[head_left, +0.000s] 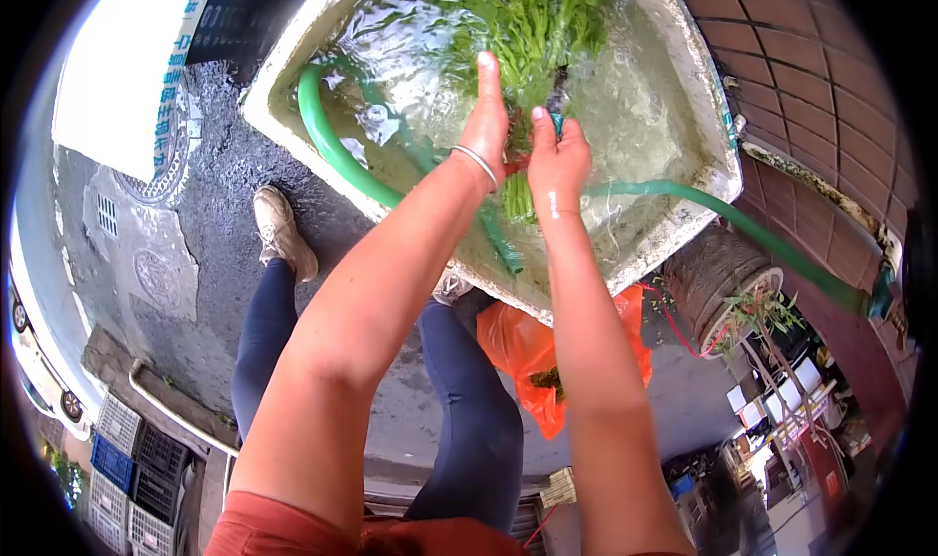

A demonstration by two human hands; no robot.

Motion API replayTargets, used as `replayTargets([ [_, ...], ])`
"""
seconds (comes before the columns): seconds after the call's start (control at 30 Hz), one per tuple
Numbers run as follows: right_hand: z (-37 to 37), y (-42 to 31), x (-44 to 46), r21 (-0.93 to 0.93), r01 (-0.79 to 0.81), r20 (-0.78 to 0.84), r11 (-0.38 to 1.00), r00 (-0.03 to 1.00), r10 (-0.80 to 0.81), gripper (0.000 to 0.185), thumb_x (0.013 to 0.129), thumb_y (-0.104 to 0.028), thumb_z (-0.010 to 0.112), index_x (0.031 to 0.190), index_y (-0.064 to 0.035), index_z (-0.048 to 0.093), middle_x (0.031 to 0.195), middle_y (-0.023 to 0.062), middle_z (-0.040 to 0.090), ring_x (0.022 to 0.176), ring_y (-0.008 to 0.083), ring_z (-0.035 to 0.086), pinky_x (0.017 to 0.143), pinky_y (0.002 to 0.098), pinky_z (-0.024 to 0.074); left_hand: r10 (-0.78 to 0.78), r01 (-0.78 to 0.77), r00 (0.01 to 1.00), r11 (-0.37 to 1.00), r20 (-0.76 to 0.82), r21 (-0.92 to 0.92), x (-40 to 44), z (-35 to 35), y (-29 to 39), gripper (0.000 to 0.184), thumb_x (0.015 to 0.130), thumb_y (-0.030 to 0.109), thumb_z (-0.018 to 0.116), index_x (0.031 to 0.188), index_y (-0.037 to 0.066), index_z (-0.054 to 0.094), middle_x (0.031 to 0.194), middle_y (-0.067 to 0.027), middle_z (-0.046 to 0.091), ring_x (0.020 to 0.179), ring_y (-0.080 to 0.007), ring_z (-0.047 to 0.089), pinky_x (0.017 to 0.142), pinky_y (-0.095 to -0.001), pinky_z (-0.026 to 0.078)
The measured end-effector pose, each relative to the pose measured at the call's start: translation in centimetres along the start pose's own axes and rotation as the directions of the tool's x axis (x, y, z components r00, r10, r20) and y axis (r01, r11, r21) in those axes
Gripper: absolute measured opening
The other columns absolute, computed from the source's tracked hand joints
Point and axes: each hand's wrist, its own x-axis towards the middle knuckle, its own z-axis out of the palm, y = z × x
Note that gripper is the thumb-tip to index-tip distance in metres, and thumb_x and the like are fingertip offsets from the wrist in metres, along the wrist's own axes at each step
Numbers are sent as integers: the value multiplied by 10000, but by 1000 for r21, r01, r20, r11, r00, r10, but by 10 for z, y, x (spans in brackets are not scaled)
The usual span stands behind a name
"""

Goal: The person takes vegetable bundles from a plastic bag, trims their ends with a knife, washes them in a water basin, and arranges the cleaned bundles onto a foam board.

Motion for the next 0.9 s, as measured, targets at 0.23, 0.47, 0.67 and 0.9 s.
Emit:
replayTargets([
  [0.23, -43, 52, 21, 253, -113, -200, 961, 966, 167, 228, 859, -226, 547, 910, -7, 509, 756, 70, 588, 625, 228, 554, 548, 347, 461, 223, -155, 969, 881, -105, 447, 27, -11, -30, 916, 771, 699, 355, 1298, -49, 315, 1322, -233, 350, 1242, -321, 323, 1015, -331, 248],
  [0.47, -39, 47, 33, 452, -684, 385, 572, 728, 567, 319, 831, -150, 552, 1085, 27, 475, 939, 133, 563, 828, 234, 556, 625, 385, 473, 221, -117, 968, 812, -117, 572, 39, 16, -42, 1063, 657, 581, 649, 1307, -117, 181, 1286, -269, 347, 1172, -308, 389, 968, -397, 327],
  [0.67, -58, -20, -9, 490, -442, 257, 751, 897, 360, 172, 844, -159, 544, 960, -50, 480, 863, 86, 567, 649, 162, 531, 498, 301, 434, 426, -261, 894, 747, -139, 612, 26, 19, -19, 992, 562, 258, 820, 1256, -105, 212, 1114, -223, 499, 1030, -271, 509, 810, -394, 478],
  [0.9, -8, 12, 23, 526, -650, 360, 548, 754, 549, 212, 862, -177, 514, 1021, -46, 466, 899, 118, 598, 723, 186, 572, 571, 293, 465, 144, -201, 965, 943, 219, 265, -3, -59, 30, 544, 616, 141, 722, 1061, -52, 476, 922, -173, 606, 813, -251, 608, 776, -377, 498],
])
